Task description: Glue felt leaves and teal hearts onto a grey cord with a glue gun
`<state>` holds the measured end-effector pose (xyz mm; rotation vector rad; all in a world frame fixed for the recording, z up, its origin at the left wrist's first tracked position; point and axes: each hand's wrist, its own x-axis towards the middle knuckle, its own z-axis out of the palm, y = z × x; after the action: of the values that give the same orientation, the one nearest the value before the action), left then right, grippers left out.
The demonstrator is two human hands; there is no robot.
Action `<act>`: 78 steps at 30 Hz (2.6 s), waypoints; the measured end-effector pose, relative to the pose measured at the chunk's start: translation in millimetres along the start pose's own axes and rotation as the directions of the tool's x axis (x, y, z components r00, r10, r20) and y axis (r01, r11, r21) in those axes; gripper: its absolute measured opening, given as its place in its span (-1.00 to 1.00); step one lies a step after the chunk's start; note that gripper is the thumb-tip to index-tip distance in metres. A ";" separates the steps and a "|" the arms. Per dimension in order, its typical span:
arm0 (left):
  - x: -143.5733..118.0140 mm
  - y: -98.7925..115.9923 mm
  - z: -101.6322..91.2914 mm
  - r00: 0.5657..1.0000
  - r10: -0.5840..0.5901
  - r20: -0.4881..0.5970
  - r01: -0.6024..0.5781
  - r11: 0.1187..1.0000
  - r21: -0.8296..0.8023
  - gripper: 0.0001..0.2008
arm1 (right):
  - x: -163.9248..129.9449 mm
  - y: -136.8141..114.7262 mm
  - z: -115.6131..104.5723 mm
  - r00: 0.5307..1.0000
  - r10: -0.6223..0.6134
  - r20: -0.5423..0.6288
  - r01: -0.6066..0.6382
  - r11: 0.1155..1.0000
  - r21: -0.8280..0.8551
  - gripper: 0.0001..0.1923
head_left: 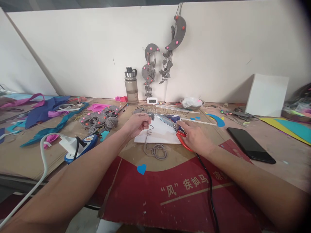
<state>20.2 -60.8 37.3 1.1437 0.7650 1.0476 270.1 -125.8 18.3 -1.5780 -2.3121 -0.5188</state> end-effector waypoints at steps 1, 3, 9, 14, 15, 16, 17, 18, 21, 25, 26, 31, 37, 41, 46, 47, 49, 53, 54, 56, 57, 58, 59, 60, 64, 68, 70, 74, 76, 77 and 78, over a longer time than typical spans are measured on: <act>-0.1 0.0 0.1 1.000 0.000 0.004 0.000 1.000 -0.003 -0.82 | 0.3 0.4 0.0 1.000 -0.008 -0.004 0.008 1.000 -0.007 -0.54; -0.6 -0.1 0.3 1.000 0.001 0.011 0.000 1.000 -0.013 -0.82 | 0.4 0.0 -1.8 1.000 -0.019 -0.007 0.019 0.999 -0.041 -0.54; -1.5 -0.8 0.5 1.000 0.002 0.029 -0.001 1.000 -0.022 -0.83 | -1.0 -5.2 -9.4 0.999 -0.037 -0.028 0.032 0.990 -0.137 -0.64; -1.8 -1.0 1.4 0.999 -0.008 0.044 0.009 1.000 -0.023 -0.82 | -1.3 -5.1 -8.0 1.000 -0.029 -0.012 0.026 0.984 -0.177 -0.67; -1.9 -1.0 1.7 0.999 -0.008 0.047 0.009 1.000 -0.025 -0.82 | -1.2 -4.8 -7.5 1.000 -0.029 -0.007 0.027 0.983 -0.181 -0.67; -2.0 -0.9 2.1 0.999 -0.008 0.050 0.009 1.000 -0.028 -0.82 | -1.1 -4.4 -7.1 0.999 -0.033 -0.001 0.032 0.983 -0.182 -0.67; -2.2 -0.9 2.4 0.999 -0.007 0.053 0.009 0.999 -0.031 -0.82 | -1.0 -4.1 -6.8 0.999 -0.037 0.004 0.037 0.983 -0.182 -0.67; -2.3 -1.0 2.6 0.999 -0.007 0.054 0.009 0.999 -0.034 -0.83 | -0.9 -3.8 -6.6 0.999 -0.042 0.011 0.043 0.983 -0.180 -0.66; -2.2 -1.4 2.6 0.999 -0.010 0.048 0.012 0.999 -0.047 -0.84 | -1.0 -3.3 -6.9 0.999 -0.049 0.020 0.052 0.981 -0.187 -0.65; -1.9 -2.2 1.8 0.999 -0.019 0.045 0.022 0.997 -0.070 -0.85 | -1.3 -4.1 -9.3 0.998 -0.057 0.018 0.059 0.972 -0.227 -0.64; -1.9 -2.3 1.8 0.999 -0.019 0.046 0.023 0.997 -0.070 -0.85 | -1.5 -4.4 -10.0 0.998 -0.056 0.018 0.059 0.971 -0.232 -0.63; -2.1 -1.5 3.3 1.000 -0.002 -0.030 0.004 0.999 0.047 -0.85 | -1.5 -5.5 -10.2 0.999 0.010 0.045 -0.003 0.988 -0.153 -0.63; -1.3 -5.1 3.3 0.996 0.079 -0.045 -0.070 0.983 0.168 -0.89 | 1.5 -1.9 -5.9 0.998 0.062 0.023 -0.063 0.998 0.024 -0.61; -2.0 -6.3 3.8 0.994 0.104 -0.045 -0.091 0.967 0.239 -0.90 | 2.4 -1.1 -6.1 1.000 0.009 0.018 -0.009 1.000 0.005 -0.57; -4.1 -2.0 7.1 0.991 0.122 -0.049 -0.104 0.954 0.281 -0.90 | 0.9 -2.4 -9.6 1.000 -0.013 0.025 0.016 0.992 -0.121 -0.64; -4.5 -1.3 7.5 0.991 0.123 -0.054 -0.103 0.952 0.290 -0.89 | 0.5 -2.3 -9.8 1.000 -0.014 0.022 0.017 0.991 -0.134 -0.64; -5.3 -0.4 7.8 0.989 0.128 -0.069 -0.100 0.944 0.313 -0.87 | 0.0 -1.8 -9.4 1.000 -0.012 0.016 0.014 0.990 -0.142 -0.63; -6.7 -0.7 6.3 0.987 0.150 -0.061 -0.121 0.934 0.336 -0.86 | -0.5 -1.0 -8.5 1.000 -0.019 0.019 0.021 0.992 -0.126 -0.64; -6.9 -1.0 5.8 0.988 0.150 -0.042 -0.128 0.935 0.331 -0.87 | -0.6 -1.0 -8.7 1.000 -0.022 0.018 0.024 0.992 -0.123 -0.64; -7.0 -1.4 4.6 0.988 0.154 -0.002 -0.145 0.936 0.321 -0.89 | -0.7 -1.1 -9.7 1.000 -0.024 0.014 0.025 0.991 -0.128 -0.66; -6.8 -1.6 4.0 0.987 0.158 0.013 -0.154 0.935 0.319 -0.89 | -0.8 -1.2 -10.4 1.000 -0.024 0.012 0.025 0.991 -0.134 -0.66; -6.5 -1.7 3.3 0.986 0.166 0.024 -0.165 0.933 0.318 -0.90 | -0.8 -1.2 -11.0 1.000 -0.024 0.012 0.026 0.990 -0.139 -0.67; -6.1 -1.7 2.6 0.984 0.174 0.032 -0.175 0.932 0.318 -0.89 | -0.8 -1.1 -11.6 1.000 -0.026 0.012 0.028 0.989 -0.145 -0.67; -5.7 -1.7 1.9 0.983 0.180 0.038 -0.183 0.931 0.316 -0.89 | -0.8 -0.9 -12.1 1.000 -0.029 0.012 0.030 0.988 -0.149 -0.67; -4.2 -1.9 0.4 0.983 0.173 0.053 -0.181 0.934 0.309 -0.89 | -1.1 -0.2 -12.6 0.999 -0.034 0.004 0.034 0.988 -0.154 -0.66; -4.2 -2.6 0.2 0.986 0.159 0.056 -0.168 0.940 0.296 -0.87 | -1.2 -0.8 -11.8 1.000 -0.026 0.012 0.027 0.987 -0.158 -0.66; -4.4 -2.9 0.1 0.986 0.155 0.063 -0.167 0.942 0.291 -0.85 | -1.0 -1.2 -11.6 1.000 -0.020 0.017 0.023 0.986 -0.164 -0.66; -4.8 -2.5 0.3 0.988 0.144 0.059 -0.155 0.945 0.286 -0.82 | -0.5 -1.6 -12.4 0.999 -0.015 0.028 0.019 0.985 -0.174 -0.66; -5.2 -1.9 0.8 0.989 0.137 0.053 -0.147 0.949 0.278 -0.82 | -0.4 -1.7 -13.2 0.999 -0.016 0.028 0.021 0.983 -0.181 -0.66; -5.5 -1.6 1.2 0.990 0.135 0.052 -0.144 0.951 0.274 -0.82 | -0.4 -1.8 -13.7 1.000 -0.015 0.028 0.020 0.983 -0.184 -0.65; -5.8 -1.2 1.6 0.990 0.133 0.053 -0.142 0.952 0.270 -0.82 | -0.4 -2.0 -14.1 1.000 -0.015 0.028 0.019 0.982 -0.185 -0.64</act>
<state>19.9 -66.9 36.5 1.4652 0.8302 1.0566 269.0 -133.1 30.5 -1.6573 -2.3575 -0.7416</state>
